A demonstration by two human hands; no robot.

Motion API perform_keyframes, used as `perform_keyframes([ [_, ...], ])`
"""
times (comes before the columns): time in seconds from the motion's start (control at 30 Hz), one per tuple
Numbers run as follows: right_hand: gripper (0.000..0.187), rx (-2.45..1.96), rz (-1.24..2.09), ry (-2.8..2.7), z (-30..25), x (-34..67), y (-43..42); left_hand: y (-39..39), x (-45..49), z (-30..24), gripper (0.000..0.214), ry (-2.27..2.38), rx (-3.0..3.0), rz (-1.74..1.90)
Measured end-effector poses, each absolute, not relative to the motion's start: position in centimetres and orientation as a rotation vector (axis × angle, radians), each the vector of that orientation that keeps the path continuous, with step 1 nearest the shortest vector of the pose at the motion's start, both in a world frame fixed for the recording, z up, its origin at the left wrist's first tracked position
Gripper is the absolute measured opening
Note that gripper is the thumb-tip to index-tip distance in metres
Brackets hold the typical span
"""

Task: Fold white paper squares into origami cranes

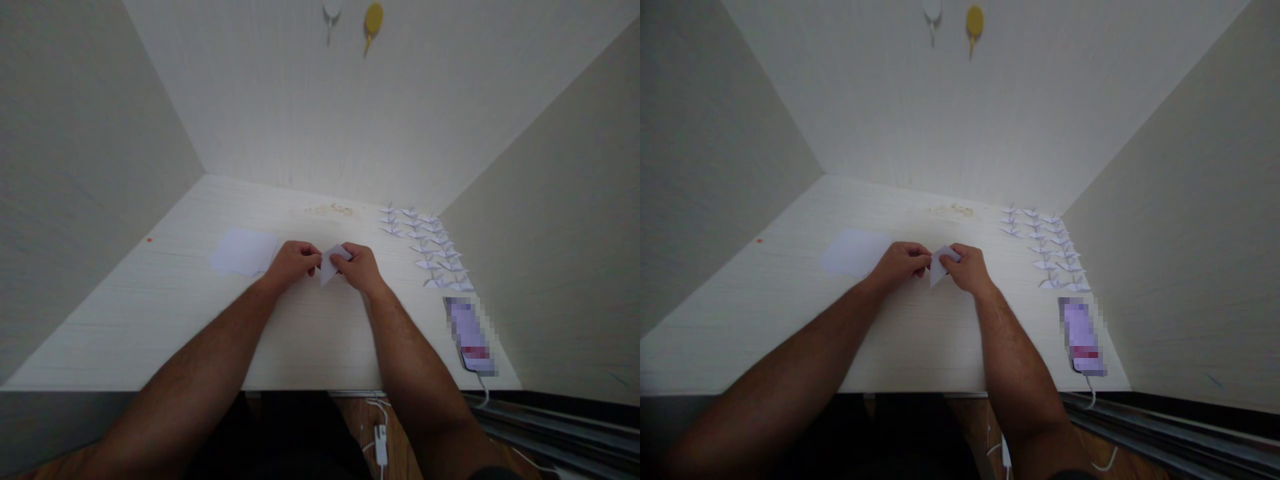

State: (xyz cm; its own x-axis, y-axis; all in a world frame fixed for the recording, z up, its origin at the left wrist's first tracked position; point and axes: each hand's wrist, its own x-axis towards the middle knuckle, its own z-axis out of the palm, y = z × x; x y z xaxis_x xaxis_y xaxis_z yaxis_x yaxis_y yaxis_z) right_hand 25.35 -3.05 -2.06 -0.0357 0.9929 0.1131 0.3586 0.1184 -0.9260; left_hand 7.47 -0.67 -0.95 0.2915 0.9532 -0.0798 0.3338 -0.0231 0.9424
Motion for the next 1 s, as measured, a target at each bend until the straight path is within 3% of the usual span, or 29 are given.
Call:
perform_keyframes([
  [0.47,0.02,-1.21,1.1,-1.44,-1.7,25.0,-3.3,-0.9,7.7,-0.7,0.015,1.243,1.493,0.819],
  [1.0,0.012,-1.109,1.141,-1.361,-1.6,24.7,-3.3,-0.6,8.0,-1.5,0.014,1.174,1.212,0.925],
])
